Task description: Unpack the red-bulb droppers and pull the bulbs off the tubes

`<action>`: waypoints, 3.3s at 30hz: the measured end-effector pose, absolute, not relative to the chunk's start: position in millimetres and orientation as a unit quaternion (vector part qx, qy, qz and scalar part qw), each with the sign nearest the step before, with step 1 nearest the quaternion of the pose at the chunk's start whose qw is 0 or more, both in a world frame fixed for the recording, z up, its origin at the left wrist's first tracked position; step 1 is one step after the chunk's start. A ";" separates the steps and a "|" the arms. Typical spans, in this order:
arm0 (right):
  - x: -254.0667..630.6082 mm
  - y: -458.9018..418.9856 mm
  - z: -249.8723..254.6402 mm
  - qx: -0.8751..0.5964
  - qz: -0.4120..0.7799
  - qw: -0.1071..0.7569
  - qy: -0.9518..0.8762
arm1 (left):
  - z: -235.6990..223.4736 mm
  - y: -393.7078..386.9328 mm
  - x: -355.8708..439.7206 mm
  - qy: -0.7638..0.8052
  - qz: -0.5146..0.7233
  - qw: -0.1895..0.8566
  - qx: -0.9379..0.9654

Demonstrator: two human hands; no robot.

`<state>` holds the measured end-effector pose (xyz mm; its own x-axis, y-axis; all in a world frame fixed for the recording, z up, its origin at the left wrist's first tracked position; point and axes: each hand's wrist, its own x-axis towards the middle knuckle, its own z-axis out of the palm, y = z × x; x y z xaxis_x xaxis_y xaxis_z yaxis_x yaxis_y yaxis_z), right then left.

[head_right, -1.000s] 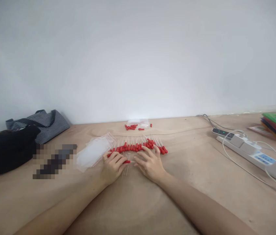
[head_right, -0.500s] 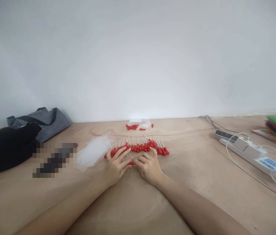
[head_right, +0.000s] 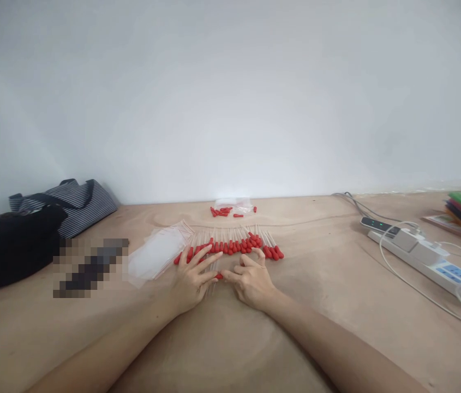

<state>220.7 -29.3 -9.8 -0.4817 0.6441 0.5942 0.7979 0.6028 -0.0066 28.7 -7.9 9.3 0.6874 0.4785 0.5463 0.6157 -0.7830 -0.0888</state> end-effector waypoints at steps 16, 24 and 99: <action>227.2 -27.6 -11.9 -0.390 -0.141 0.276 -0.867 | 5.8 -8.5 24.0 -0.302 -0.271 0.147 -0.902; 220.9 -30.2 -11.8 -0.474 -0.047 0.279 -0.834 | 17.7 5.9 -3.2 -0.459 -0.347 0.038 -0.817; 220.2 -31.0 -11.4 -0.391 -0.148 0.269 -0.868 | 5.2 -16.1 33.1 -0.331 -0.301 0.115 -0.887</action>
<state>220.2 -31.0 -11.4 -0.5492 0.5997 0.5820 0.7587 0.6498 0.0464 33.1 -16.1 5.2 0.6001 0.5172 0.6102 0.6561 -0.7547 -0.0055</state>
